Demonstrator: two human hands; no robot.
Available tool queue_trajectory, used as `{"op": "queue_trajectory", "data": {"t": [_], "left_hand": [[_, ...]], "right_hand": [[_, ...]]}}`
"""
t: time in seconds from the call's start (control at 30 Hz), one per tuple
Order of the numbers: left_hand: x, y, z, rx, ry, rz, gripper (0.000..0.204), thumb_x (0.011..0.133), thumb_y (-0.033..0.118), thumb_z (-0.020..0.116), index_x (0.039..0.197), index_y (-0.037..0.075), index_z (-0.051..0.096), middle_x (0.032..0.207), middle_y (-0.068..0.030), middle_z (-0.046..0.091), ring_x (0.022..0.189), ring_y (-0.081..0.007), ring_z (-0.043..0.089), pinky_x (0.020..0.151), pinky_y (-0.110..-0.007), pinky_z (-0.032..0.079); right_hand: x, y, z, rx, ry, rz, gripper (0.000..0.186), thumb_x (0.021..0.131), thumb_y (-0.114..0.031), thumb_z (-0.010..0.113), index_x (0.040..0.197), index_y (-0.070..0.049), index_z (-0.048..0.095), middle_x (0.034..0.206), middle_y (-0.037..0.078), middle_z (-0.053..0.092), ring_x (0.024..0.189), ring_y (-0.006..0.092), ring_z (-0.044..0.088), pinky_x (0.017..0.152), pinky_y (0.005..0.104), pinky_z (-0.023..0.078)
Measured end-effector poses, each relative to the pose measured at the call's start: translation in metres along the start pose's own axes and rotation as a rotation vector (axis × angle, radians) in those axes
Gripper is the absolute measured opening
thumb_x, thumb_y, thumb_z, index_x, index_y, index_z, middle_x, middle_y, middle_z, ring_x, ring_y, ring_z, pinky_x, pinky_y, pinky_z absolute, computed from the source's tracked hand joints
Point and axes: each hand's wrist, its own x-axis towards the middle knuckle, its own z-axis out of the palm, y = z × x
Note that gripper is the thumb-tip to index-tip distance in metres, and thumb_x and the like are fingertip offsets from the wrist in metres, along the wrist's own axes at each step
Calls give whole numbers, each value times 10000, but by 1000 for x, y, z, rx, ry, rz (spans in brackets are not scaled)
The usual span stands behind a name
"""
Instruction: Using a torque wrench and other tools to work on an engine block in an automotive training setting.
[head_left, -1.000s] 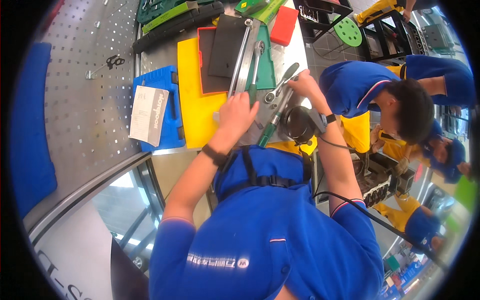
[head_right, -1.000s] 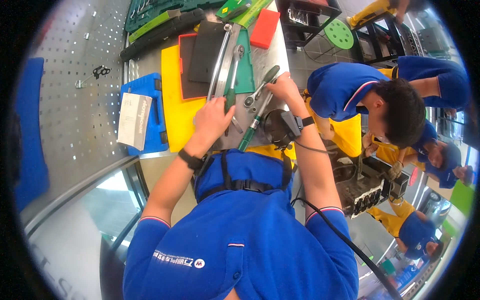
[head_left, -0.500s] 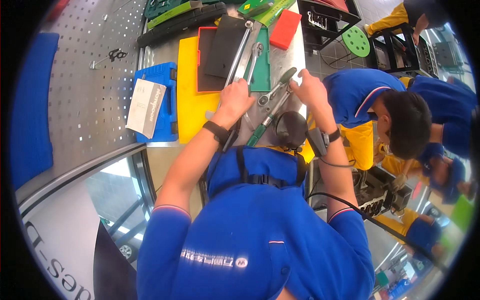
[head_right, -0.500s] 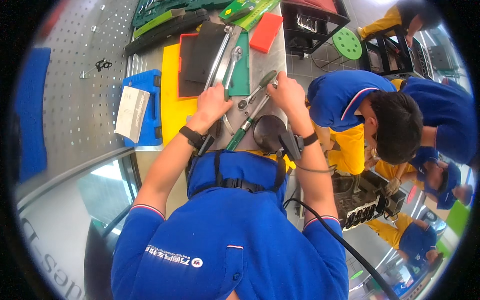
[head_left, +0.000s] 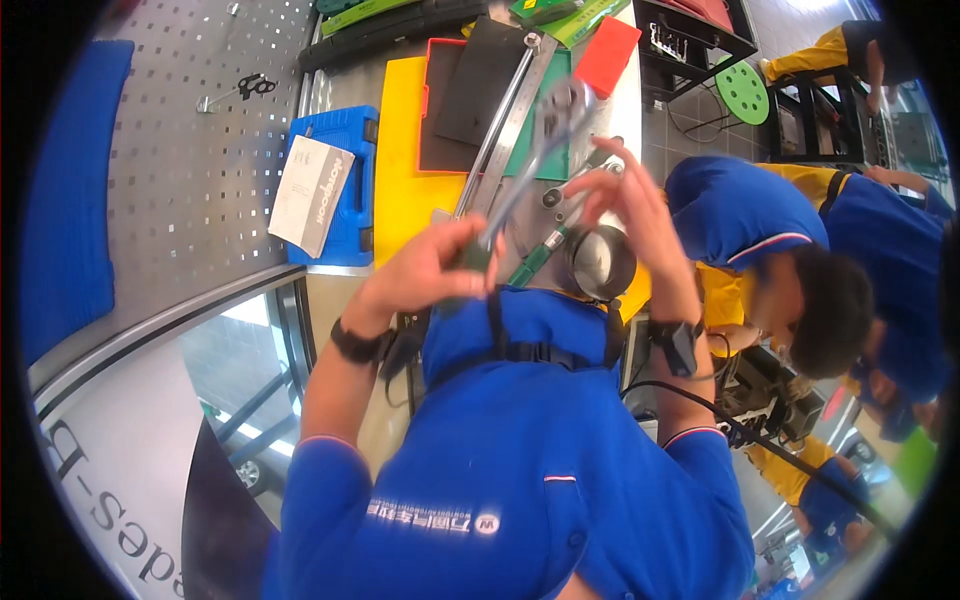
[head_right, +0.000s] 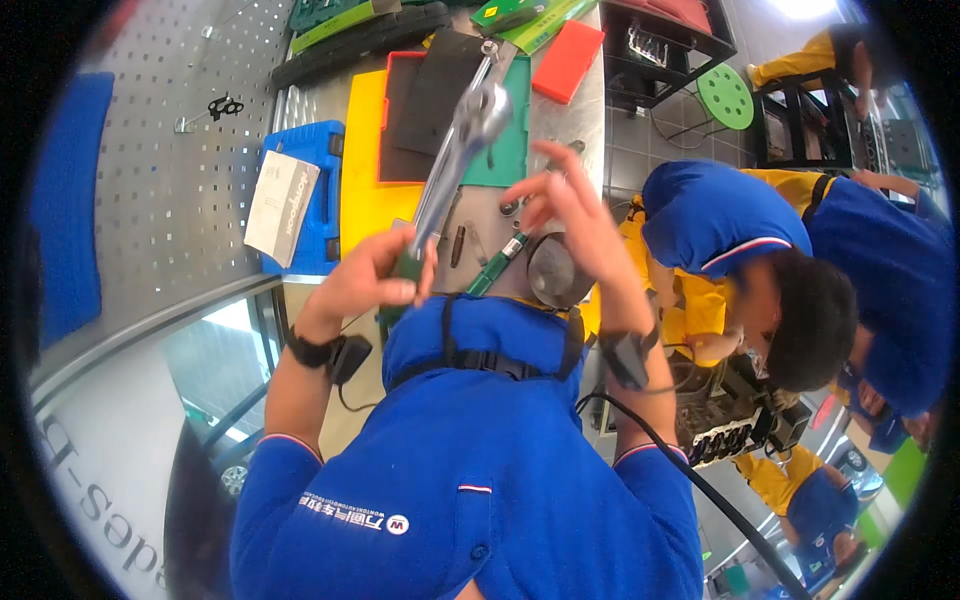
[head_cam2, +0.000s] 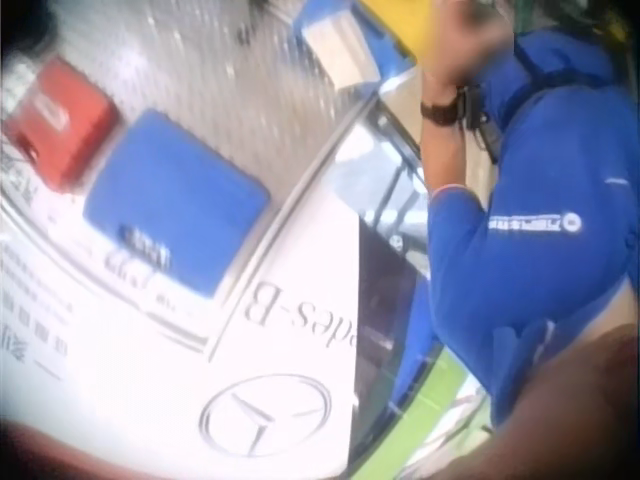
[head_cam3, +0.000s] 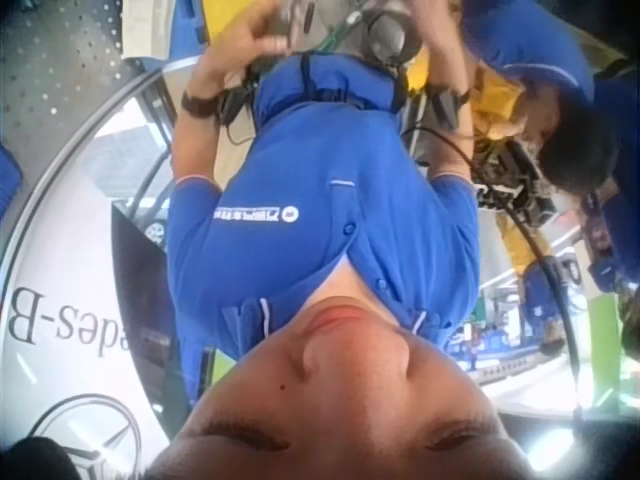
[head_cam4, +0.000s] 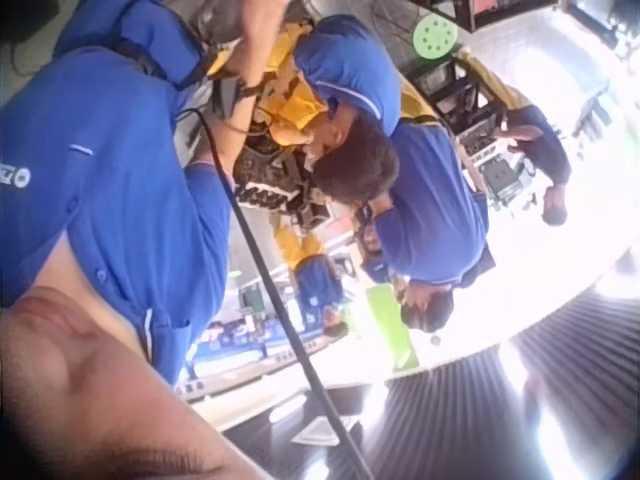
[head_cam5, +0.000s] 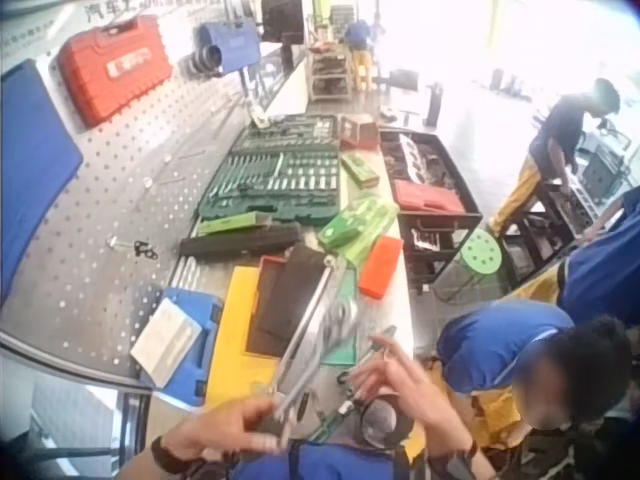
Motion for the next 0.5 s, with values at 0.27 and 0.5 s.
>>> {"op": "queue_trajectory", "data": {"t": [0.27,0.5], "left_hand": [[-54,-40,27,37,-95,-270,301,872,71,606,1164,-1,593,996,-31,630,949,-117,602,874,-283,494],[-56,-24,25,-212,320,57,804,951,813,351,847,38,540,641,10,443,561,-101,408,530,-262,345]], "right_hand": [[-59,31,120,132,-118,281,301,1063,-87,531,1335,-35,412,992,47,612,702,85,557,631,258,483],[-23,-21,131,-788,-420,-230,479,932,-114,663,1364,11,499,1055,191,628,942,408,650,867,466,533]]}}
